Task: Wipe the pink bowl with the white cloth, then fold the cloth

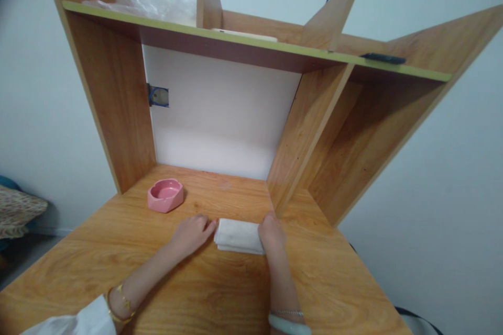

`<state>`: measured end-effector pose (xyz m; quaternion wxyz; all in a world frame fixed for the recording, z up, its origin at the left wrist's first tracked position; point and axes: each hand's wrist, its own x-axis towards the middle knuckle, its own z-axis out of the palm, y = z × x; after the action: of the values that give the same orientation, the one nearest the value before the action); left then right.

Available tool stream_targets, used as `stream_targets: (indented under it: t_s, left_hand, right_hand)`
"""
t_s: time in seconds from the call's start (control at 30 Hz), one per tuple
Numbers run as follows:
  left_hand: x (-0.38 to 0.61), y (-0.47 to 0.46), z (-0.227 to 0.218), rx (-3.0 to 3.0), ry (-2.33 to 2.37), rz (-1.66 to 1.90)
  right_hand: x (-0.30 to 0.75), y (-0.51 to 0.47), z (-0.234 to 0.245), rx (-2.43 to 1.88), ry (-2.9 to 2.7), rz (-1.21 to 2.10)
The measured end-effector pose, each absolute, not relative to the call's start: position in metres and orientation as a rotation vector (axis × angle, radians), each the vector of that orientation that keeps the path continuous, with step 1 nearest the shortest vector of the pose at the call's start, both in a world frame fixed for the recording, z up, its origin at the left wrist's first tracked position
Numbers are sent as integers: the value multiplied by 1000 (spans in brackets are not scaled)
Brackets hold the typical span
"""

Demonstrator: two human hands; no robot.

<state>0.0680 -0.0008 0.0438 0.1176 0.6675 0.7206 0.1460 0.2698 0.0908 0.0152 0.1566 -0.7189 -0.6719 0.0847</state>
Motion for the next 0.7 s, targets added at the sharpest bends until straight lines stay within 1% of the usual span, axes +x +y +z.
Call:
stream_targets:
  t_s: [0.27,0.4,0.57,0.7]
  left_hand:
    - [67,-3,39,1791,2108,386]
    - [57,-4,39,1747,1985,487]
    - [32,-13,42,1687,2070,578]
    - [-13,-26,47,1506,2099,803]
  right_hand:
    - [241,90,-1,-1719,-1945,397]
    - [229,88,-4,-1590,-1961,491]
    - [224,87,-6,-1515,-1932,557]
    - [222,87,-7,-1450,-1883,624]
